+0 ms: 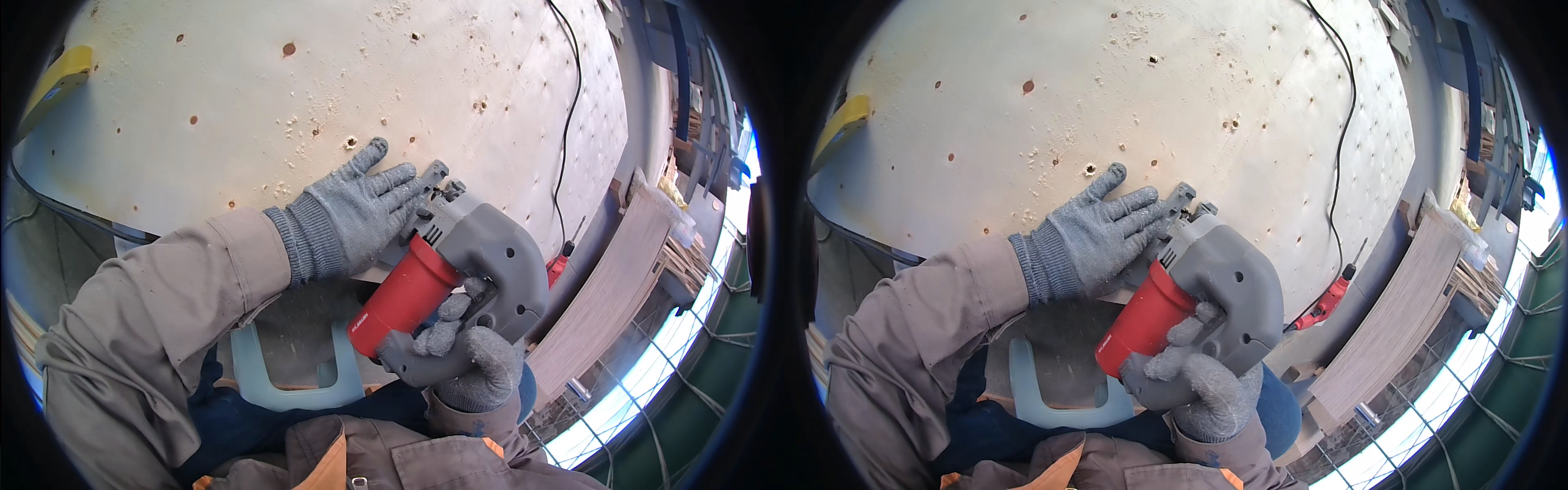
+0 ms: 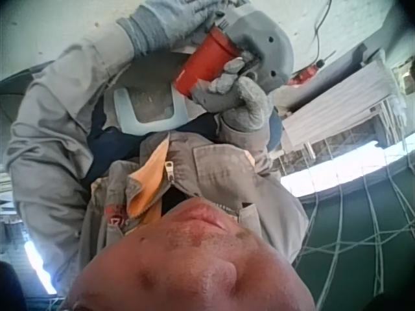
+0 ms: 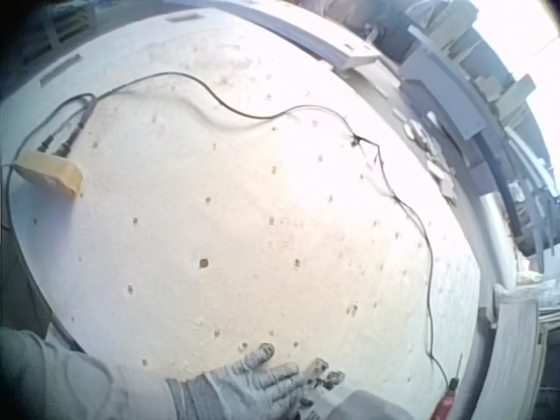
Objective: The person uses a red jigsaw to cut a rectangular hole in a large white board. They guide the tool along marked lines, remove the cut piece, and briefly inspect the opening.
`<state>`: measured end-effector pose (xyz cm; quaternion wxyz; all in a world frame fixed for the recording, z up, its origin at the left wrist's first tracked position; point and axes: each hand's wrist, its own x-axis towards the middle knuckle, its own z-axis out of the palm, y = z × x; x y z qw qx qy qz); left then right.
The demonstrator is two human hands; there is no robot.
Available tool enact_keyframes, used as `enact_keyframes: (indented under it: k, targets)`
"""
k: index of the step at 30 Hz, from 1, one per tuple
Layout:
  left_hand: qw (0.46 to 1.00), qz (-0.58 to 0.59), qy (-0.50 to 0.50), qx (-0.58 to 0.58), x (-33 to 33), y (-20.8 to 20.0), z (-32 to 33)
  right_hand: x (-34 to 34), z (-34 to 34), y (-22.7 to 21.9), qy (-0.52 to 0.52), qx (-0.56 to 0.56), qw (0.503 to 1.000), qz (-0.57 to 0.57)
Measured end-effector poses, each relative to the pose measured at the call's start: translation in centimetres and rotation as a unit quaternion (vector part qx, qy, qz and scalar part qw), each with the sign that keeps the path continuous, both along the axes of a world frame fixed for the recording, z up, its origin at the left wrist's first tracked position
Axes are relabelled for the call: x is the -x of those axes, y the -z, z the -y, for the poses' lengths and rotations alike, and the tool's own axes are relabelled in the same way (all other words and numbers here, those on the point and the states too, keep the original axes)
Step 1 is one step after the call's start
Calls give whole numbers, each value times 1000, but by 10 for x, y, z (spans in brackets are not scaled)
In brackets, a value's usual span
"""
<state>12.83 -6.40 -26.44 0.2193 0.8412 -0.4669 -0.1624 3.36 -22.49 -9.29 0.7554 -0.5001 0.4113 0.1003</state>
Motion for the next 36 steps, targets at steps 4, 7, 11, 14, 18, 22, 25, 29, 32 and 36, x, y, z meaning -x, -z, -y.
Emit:
enact_keyframes:
  k: [4,7,11,14,18,22,25,29,32,36]
  targets:
    - [1000,-5,5,-16,-2,0,2,5,8,2,-22,24,999,-21]
    - [999,-39,-9,17,-2,-2,0,1,5,2,-19,25,999,-30]
    - [999,-33,-8,19,-3,-1,-2,0,12,5,-8,-12,1000,-23]
    - [1000,-8,-4,25,-3,2,-3,-3,9,2,2,-10,999,-34]
    - [999,15,-10,29,0,6,-3,-3,7,0,-2,-10,999,-31]
    - [999,28,-15,24,3,11,1,1,14,2,-29,-7,999,-21]
    - [999,33,-19,37,4,12,-1,0,15,2,-202,168,965,-14]
    - [1000,18,-3,9,2,7,-1,0,13,2,-216,199,956,-12]
    - [1000,16,0,7,1,5,-2,-2,8,-1,-138,125,982,-20]
    - [1000,15,3,-9,1,4,0,-5,6,-4,-23,19,999,-39]
